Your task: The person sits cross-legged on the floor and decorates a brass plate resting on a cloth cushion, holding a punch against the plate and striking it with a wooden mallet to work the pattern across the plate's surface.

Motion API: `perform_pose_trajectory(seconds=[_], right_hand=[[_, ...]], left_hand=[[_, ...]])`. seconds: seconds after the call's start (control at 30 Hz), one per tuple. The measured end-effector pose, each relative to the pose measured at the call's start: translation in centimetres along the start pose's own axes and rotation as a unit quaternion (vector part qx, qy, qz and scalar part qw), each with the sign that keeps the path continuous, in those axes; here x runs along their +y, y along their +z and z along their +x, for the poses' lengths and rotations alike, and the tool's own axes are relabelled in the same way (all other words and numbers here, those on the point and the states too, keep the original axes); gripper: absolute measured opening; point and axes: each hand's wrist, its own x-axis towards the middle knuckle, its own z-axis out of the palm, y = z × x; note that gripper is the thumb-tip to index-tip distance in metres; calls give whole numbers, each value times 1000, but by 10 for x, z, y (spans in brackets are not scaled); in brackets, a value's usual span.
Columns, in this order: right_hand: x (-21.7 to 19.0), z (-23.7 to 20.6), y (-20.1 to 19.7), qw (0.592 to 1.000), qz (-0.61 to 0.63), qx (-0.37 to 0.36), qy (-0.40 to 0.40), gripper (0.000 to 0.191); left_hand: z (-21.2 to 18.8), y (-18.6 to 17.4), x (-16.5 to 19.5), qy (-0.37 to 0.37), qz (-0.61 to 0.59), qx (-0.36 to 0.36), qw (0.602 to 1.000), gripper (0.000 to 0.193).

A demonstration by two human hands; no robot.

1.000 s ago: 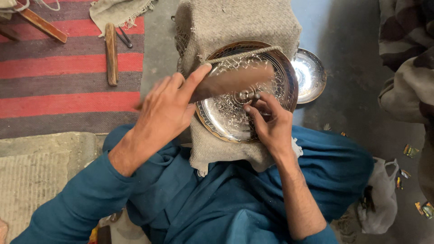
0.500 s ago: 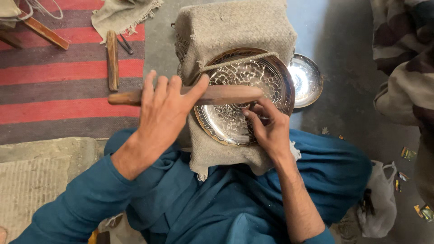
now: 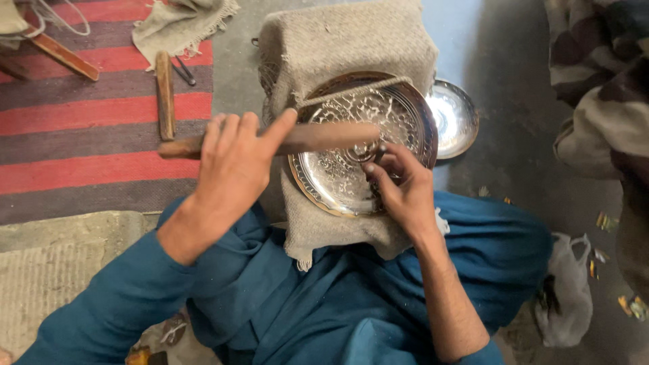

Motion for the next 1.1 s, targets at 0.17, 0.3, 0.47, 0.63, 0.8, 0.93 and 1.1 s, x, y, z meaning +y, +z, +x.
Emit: perform_pose_trajectory(seconds=[0.17, 0.3, 0.47, 0.63, 0.8, 0.93, 1.1], right_hand=[[-6, -16, 12, 996, 33, 61, 51, 26], [-9, -22, 20, 994, 8, 97, 46, 25], [-7, -22, 21, 994, 8, 106, 32, 27], [-2, -22, 21, 994, 9, 111, 15, 28], [2, -22, 20, 993, -14, 111, 28, 29], [1, -23, 21, 993, -26, 112, 7, 31], [-6, -24, 23, 990, -53, 129, 35, 32]], left_hand=[[3, -9, -6, -73, -299, -102, 946, 71], [10, -10, -4, -45, -282, -132, 949, 68], [22, -7, -10, -8, -241, -157, 958, 75], [32, -3, -11, 54, -195, -107, 973, 78], [40, 4, -9, 47, -287, -120, 949, 82], [40, 8, -11, 94, -257, -83, 958, 84], [45, 10, -16, 179, -5, 23, 984, 64]])
